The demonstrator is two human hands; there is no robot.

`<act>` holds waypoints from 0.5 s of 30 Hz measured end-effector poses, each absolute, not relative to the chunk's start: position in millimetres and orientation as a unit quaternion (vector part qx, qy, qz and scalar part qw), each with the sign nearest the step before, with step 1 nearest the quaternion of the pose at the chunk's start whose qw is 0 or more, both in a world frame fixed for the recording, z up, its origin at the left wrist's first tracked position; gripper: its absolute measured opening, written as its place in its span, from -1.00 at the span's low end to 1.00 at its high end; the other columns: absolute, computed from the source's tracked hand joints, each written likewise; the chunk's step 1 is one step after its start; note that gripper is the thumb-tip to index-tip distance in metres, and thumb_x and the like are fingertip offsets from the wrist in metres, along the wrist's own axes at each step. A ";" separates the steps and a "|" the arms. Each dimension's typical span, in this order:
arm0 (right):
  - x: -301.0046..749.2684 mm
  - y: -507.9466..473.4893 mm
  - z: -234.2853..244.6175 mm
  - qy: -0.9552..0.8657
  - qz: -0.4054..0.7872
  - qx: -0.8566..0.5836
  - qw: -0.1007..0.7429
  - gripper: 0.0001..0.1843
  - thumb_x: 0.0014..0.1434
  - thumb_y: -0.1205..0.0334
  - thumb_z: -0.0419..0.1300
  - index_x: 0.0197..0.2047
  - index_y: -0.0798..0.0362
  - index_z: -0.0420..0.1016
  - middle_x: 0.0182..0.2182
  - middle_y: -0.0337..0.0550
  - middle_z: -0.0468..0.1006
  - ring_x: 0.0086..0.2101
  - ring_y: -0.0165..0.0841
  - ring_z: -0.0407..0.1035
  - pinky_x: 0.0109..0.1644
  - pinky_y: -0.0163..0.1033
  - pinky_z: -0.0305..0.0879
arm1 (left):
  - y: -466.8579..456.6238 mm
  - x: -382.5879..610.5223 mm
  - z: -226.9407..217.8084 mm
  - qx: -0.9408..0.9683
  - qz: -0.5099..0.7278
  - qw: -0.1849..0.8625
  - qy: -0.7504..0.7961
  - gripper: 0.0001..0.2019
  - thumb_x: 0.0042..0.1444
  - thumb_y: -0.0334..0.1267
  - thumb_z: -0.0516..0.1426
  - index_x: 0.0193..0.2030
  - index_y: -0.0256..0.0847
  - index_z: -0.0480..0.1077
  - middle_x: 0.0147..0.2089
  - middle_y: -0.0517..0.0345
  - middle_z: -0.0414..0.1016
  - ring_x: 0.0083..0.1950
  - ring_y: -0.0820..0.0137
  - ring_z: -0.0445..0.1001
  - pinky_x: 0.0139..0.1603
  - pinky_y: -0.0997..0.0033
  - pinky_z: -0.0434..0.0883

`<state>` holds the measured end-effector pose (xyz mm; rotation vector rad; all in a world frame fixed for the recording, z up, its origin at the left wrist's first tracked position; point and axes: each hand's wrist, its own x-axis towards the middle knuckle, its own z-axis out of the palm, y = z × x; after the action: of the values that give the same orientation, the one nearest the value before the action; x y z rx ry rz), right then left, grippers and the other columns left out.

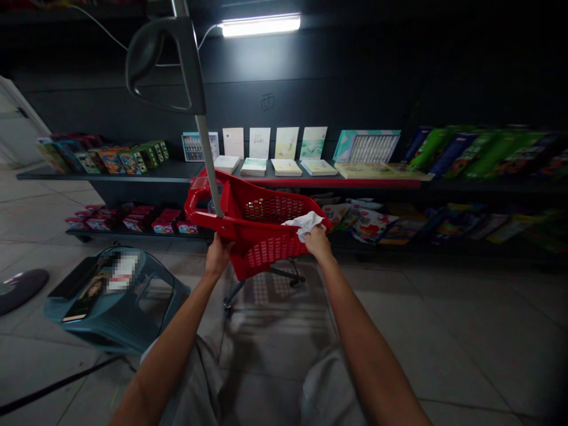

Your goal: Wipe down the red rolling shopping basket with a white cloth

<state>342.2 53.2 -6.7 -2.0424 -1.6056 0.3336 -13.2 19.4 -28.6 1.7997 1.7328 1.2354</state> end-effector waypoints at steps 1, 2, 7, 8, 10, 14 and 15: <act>336.6 51.5 -7.2 -0.588 0.113 -0.758 0.259 -0.43 0.36 0.32 0.02 0.40 0.21 0.31 0.21 0.26 0.44 0.16 -0.06 0.40 0.22 -0.11 0.31 | 19.0 -12.5 -28.5 0.632 0.436 0.174 0.617 -0.45 0.26 -0.22 0.24 0.34 -0.21 0.20 0.00 -0.07 0.67 0.00 0.14 0.68 0.02 0.23 0.56; 329.4 49.3 -7.4 -0.589 0.104 -0.758 0.259 -0.46 0.37 0.32 0.03 0.37 0.23 0.34 0.20 0.27 0.45 0.16 -0.06 0.40 0.22 -0.11 0.31 | 18.5 -11.7 -28.2 0.627 0.436 0.172 0.622 -0.45 0.26 -0.22 0.24 0.33 -0.23 0.21 0.00 -0.09 0.67 0.00 0.13 0.67 0.02 0.23 0.56; 270.3 29.6 -0.2 -0.658 0.084 -0.703 0.256 -0.52 0.40 0.26 0.05 0.30 0.27 0.41 0.19 0.28 0.46 0.16 -0.05 0.40 0.24 -0.12 0.28 | 16.4 -6.2 -27.5 0.602 0.448 0.175 0.637 -0.50 0.26 -0.23 0.23 0.28 -0.25 0.24 0.05 -0.14 0.65 0.03 0.13 0.66 0.05 0.21 0.56; 256.6 24.8 2.9 -0.678 0.079 -0.683 0.261 -0.52 0.43 0.18 0.06 0.28 0.29 0.44 0.17 0.30 0.47 0.17 -0.03 0.38 0.28 -0.10 0.25 | 16.1 -5.0 -27.8 0.598 0.454 0.176 0.637 -0.51 0.26 -0.24 0.23 0.28 -0.25 0.25 0.06 -0.14 0.65 0.04 0.14 0.66 0.05 0.21 0.56; 231.8 16.7 9.4 -0.715 0.060 -0.635 0.287 -0.43 0.47 0.01 0.03 0.28 0.30 0.45 0.16 0.32 0.49 0.21 -0.02 0.34 0.35 -0.06 0.17 | 15.8 -3.0 -28.8 0.593 0.465 0.176 0.633 -0.52 0.26 -0.24 0.22 0.27 -0.24 0.25 0.06 -0.13 0.65 0.03 0.15 0.67 0.06 0.22 0.57; 204.4 14.3 16.6 -0.714 0.074 -0.613 0.330 -0.31 0.47 -0.19 -0.02 0.21 0.28 0.54 0.06 0.29 0.58 0.18 -0.04 0.37 0.35 -0.06 0.17 | 15.2 -2.7 -31.3 0.596 0.470 0.173 0.628 -0.53 0.26 -0.24 0.21 0.27 -0.23 0.25 0.03 -0.12 0.66 -0.01 0.16 0.67 0.03 0.22 0.57; 202.6 16.4 16.2 -0.706 0.083 -0.621 0.332 -0.32 0.48 -0.17 -0.03 0.17 0.29 0.57 0.02 0.30 0.60 0.14 -0.05 0.41 0.31 -0.08 0.22 | 15.1 -3.4 -31.5 0.599 0.468 0.171 0.628 -0.53 0.26 -0.24 0.22 0.27 -0.24 0.25 0.04 -0.13 0.66 0.00 0.15 0.67 0.03 0.22 0.57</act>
<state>202.6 16.4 16.2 -1.6219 -1.8443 0.2171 -3.4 15.1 -31.5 1.7001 1.7827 1.3282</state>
